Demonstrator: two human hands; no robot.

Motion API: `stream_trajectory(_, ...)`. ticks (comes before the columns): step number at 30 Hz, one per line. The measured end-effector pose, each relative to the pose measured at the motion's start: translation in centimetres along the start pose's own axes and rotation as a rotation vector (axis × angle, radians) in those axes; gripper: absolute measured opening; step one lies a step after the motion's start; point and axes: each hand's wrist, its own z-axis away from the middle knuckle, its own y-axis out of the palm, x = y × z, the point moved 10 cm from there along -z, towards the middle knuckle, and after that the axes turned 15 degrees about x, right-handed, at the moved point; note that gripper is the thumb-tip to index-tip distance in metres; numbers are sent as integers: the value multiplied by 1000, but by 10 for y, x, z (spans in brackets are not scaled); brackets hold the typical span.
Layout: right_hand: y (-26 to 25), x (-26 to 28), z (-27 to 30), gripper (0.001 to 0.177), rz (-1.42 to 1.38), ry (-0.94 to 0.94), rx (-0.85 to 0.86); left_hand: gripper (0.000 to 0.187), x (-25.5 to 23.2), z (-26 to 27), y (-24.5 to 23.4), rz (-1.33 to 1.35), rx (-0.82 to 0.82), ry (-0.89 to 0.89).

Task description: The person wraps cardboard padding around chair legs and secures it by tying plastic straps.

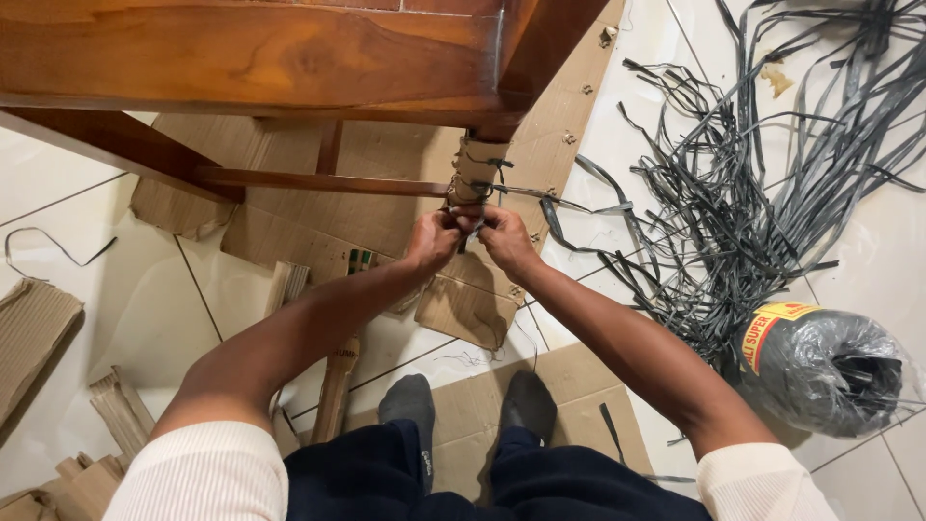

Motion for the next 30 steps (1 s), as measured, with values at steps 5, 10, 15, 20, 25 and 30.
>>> stream_trajectory(5,0,33,17,26,213,-126,24,20,-19,11,1,-68,20,39)
stream_trajectory(10,-7,44,27,23,433,-112,-58,24,-38,30,5,-106,32,-25)
stream_trajectory(15,-14,61,30,19,655,-84,-195,28,-48,33,-9,-445,-92,-26)
stream_trajectory(20,-2,81,39,11,892,-304,-224,40,-44,35,-9,-576,-125,-174)
stream_trajectory(25,6,68,30,8,1036,-304,-157,34,-37,29,-7,-625,-139,-182)
stream_trajectory(30,29,80,24,29,1151,-274,4,24,49,2,-6,242,-149,-246)
